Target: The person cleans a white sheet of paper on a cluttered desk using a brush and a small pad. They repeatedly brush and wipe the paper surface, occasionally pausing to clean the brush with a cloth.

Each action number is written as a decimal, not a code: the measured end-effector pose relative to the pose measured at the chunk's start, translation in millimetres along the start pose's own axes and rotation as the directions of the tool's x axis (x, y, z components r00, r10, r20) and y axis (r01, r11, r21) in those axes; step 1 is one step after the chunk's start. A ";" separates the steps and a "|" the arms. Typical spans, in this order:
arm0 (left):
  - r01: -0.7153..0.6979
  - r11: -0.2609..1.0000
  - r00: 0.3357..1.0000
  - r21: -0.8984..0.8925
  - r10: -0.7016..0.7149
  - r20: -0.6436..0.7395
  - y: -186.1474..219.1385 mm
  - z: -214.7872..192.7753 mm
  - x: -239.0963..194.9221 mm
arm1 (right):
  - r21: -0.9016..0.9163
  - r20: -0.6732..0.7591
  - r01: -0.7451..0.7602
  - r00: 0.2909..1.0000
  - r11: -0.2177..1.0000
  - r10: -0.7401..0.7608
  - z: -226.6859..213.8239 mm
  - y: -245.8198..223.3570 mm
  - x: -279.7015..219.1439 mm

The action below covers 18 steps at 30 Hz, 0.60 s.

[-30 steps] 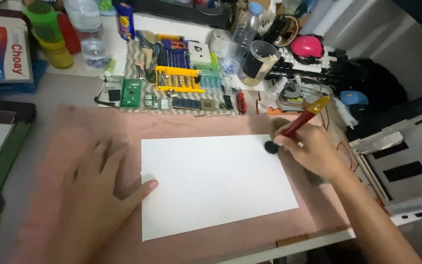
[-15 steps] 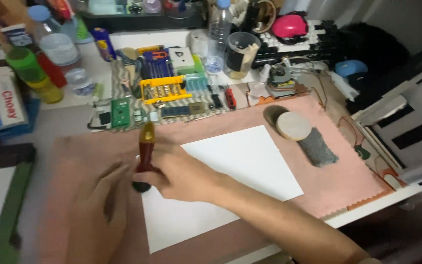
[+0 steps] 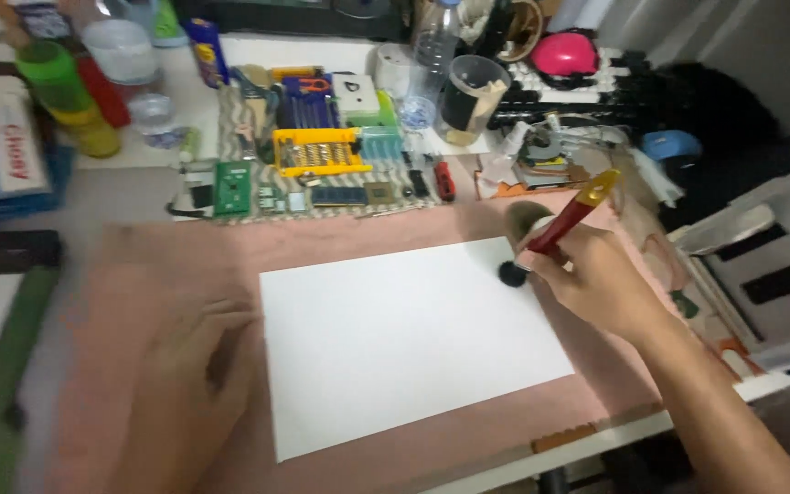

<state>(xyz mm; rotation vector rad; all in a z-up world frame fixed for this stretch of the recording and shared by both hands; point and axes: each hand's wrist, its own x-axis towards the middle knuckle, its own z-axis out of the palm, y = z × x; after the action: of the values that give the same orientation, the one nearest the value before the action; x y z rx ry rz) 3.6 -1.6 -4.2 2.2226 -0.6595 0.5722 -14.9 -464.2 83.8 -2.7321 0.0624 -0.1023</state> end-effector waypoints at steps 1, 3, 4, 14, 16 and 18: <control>0.002 1.000 1.000 0.021 -0.002 0.004 -2.2 -0.4 -2.1 | 0.019 0.003 0.010 1.000 1.000 -0.010 10.6 -13.2 2.6; 0.108 0.994 0.992 0.024 -0.110 0.067 -6.5 1.4 -5.4 | 0.103 -0.038 0.192 0.981 0.976 -0.189 29.4 -38.1 5.7; 0.106 0.994 0.992 0.041 -0.109 0.069 -5.1 -1.3 -6.4 | 0.119 -0.041 0.198 0.980 0.973 -0.194 49.1 -64.6 9.3; 0.127 0.991 0.992 0.036 -0.128 0.017 -13.8 2.0 -3.4 | 0.508 0.102 0.431 0.829 0.746 -0.549 100.7 -178.7 12.5; 0.090 0.995 0.996 0.051 -0.090 -0.008 -21.7 6.9 -9.2 | 0.505 0.118 0.415 0.836 0.757 -0.536 83.9 -132.5 8.5; 0.060 0.984 0.998 0.168 -0.058 -0.018 -24.8 9.7 -12.0 | 0.446 0.114 0.343 0.895 0.827 -0.432 59.2 -72.7 0.7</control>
<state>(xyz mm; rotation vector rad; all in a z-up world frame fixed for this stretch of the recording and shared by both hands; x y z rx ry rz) 11.3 9.2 -30.2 2.3850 -0.5543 0.6329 -7.3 -374.2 58.5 -2.2699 -0.5260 0.0572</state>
